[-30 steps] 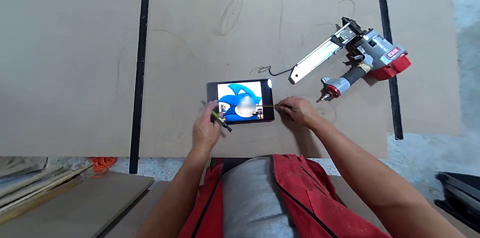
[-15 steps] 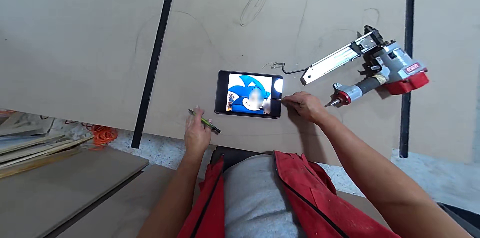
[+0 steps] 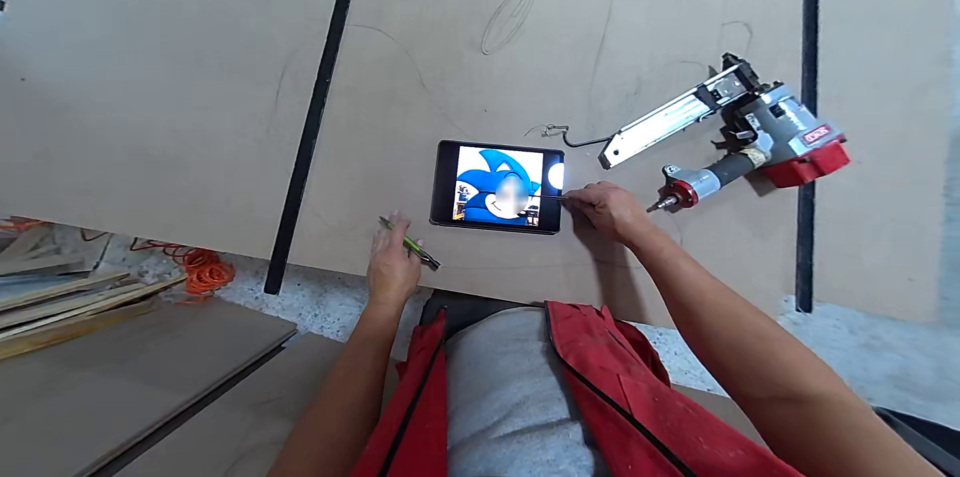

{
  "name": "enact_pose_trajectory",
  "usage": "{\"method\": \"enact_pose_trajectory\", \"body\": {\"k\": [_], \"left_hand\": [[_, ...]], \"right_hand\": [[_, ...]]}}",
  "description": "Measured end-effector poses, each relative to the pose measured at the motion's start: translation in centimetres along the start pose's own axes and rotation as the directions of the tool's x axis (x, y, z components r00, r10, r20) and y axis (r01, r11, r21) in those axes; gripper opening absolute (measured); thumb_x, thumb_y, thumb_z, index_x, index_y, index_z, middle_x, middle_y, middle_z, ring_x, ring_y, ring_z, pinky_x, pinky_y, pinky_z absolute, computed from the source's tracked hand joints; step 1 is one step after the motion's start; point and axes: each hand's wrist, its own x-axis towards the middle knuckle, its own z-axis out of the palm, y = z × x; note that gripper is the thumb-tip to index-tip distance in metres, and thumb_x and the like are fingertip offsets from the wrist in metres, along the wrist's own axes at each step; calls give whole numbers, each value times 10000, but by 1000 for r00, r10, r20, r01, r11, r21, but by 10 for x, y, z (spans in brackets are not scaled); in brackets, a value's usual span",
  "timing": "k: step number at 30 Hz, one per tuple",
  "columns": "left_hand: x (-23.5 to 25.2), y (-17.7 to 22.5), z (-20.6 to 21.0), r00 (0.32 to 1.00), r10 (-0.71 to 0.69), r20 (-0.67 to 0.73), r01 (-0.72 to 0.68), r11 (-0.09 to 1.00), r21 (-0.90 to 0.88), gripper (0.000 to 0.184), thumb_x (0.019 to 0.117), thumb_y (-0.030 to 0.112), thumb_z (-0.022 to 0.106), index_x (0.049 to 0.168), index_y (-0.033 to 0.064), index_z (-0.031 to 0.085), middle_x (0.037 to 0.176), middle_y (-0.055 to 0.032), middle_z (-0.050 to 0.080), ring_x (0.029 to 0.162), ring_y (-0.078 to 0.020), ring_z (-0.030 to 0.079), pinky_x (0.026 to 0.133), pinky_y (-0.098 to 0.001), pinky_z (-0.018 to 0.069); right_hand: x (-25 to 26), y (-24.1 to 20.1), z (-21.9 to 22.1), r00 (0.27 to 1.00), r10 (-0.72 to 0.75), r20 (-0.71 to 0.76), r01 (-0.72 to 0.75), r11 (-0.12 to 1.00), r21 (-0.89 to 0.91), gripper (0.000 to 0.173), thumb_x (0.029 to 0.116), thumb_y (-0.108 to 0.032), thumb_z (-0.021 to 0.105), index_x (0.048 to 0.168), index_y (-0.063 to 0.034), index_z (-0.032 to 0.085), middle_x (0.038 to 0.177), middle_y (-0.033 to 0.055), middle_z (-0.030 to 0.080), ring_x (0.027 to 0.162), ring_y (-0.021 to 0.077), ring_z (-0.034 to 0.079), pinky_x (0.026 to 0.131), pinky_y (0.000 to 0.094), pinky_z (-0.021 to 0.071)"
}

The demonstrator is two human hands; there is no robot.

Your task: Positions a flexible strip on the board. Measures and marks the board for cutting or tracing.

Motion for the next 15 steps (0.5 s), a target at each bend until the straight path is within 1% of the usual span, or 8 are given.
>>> {"method": "enact_pose_trajectory", "body": {"k": [3,9,12,15], "left_hand": [[1,-3,1,1000,-2,2,2,1000,-1,463,1020,293,647,1446,136,554,1629,-46,414,1476,-261,432,1237,-509,315],[1,-2,2,1000,-12,-5,12,1000,-1,463,1020,294,646,1450,147,555,1635,-31,407,1509,-274,381,1234,-518,319],[1,-3,2,1000,-1,-5,1,1000,-3,458,1022,291,641,1447,141,557,1638,-42,403,1505,-271,389,1238,-517,312],[1,-1,0,1000,-14,5,14,1000,1,459,1023,291,640,1451,147,556,1641,-34,399,1487,-276,415,1236,-520,315]], "right_hand": [[0,1,1,1000,2,-6,-2,1000,-3,278,1060,-227,536,1228,-277,752,1037,15,747,1005,228,687,899,462,552],[0,3,4,1000,2,-18,-2,1000,-7,274,1060,-238,541,1228,-291,750,1063,-5,752,1023,214,685,912,444,550],[0,2,4,1000,5,-22,-5,1000,-5,274,1067,-254,529,1223,-286,752,1063,-4,754,1024,214,687,909,447,552],[0,2,4,1000,6,-26,-6,1000,-7,276,1062,-249,531,1218,-289,755,1056,-9,755,1018,211,688,900,442,555]]}}
